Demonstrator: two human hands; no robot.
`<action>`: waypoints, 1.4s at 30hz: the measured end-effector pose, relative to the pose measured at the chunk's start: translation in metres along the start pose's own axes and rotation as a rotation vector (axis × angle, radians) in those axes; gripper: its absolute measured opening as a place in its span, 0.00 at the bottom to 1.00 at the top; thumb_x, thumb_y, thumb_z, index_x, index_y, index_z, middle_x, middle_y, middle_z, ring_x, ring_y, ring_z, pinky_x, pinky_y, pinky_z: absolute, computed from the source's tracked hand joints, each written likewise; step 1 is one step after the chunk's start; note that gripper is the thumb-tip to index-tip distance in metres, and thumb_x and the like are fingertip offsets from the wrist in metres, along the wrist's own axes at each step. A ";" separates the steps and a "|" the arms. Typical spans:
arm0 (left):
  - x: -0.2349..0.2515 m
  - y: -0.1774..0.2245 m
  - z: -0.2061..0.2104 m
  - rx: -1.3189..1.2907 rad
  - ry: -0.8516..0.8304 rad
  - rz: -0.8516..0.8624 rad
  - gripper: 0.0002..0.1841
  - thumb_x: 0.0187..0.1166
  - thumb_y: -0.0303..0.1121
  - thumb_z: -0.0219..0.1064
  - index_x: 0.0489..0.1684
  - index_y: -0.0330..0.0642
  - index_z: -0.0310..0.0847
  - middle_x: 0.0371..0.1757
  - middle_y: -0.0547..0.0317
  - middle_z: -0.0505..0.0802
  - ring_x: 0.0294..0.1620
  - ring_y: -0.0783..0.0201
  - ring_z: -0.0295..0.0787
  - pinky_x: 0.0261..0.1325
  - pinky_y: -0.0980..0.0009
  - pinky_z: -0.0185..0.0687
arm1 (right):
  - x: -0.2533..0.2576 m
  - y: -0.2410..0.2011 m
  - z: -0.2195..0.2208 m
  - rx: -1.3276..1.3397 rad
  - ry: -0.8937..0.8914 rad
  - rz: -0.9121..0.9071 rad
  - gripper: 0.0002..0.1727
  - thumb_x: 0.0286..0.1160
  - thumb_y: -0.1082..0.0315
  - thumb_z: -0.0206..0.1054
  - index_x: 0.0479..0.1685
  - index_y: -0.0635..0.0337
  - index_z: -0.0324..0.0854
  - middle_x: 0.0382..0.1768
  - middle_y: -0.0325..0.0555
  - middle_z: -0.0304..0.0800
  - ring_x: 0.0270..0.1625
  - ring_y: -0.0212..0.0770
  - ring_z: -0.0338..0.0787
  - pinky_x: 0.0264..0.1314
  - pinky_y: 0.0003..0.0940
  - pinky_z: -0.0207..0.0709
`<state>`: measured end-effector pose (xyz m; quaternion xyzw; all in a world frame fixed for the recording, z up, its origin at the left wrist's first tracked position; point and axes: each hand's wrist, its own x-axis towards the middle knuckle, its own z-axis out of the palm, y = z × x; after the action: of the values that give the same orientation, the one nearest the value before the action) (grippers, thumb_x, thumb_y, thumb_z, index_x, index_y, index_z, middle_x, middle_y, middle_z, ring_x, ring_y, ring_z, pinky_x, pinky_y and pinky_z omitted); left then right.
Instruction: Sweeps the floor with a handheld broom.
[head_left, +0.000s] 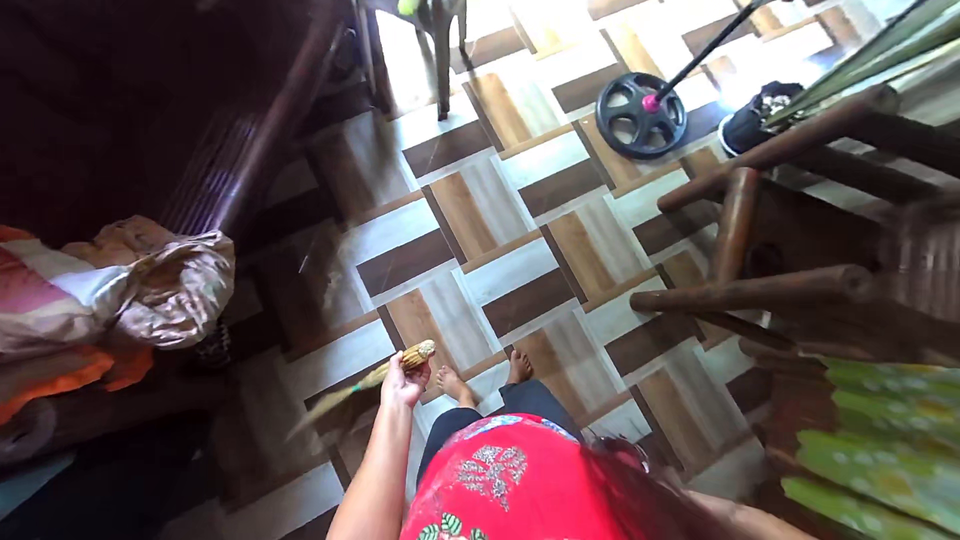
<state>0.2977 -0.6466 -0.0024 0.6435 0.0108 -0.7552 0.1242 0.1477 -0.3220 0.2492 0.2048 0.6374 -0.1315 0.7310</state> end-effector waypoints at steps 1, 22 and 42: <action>0.002 0.000 0.010 0.047 -0.017 -0.018 0.12 0.91 0.42 0.50 0.51 0.42 0.70 0.36 0.52 0.85 0.27 0.64 0.85 0.27 0.72 0.83 | 0.019 0.018 -0.007 0.031 -0.040 -0.056 0.32 0.97 0.56 0.20 0.90 0.63 0.53 0.81 0.59 0.71 0.79 0.48 0.75 0.82 0.47 0.66; -0.047 -0.006 -0.056 0.563 0.032 0.006 0.14 0.93 0.37 0.42 0.41 0.42 0.70 0.20 0.59 0.85 0.16 0.68 0.85 0.18 0.74 0.84 | 0.105 -0.008 -0.058 -0.607 0.141 -0.352 0.22 0.89 0.72 0.56 0.78 0.72 0.69 0.69 0.71 0.81 0.71 0.63 0.83 0.76 0.58 0.71; -0.056 -0.011 -0.043 0.656 0.022 0.032 0.14 0.94 0.39 0.43 0.43 0.43 0.70 0.21 0.59 0.85 0.13 0.70 0.82 0.14 0.76 0.79 | 0.065 -0.057 -0.023 -0.276 -0.009 -0.767 0.16 0.90 0.64 0.56 0.47 0.69 0.84 0.46 0.45 0.87 0.50 0.28 0.83 0.59 0.28 0.76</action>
<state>0.3448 -0.6189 0.0432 0.6574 -0.2420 -0.7093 -0.0781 0.1115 -0.3566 0.1752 -0.1483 0.6760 -0.3086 0.6525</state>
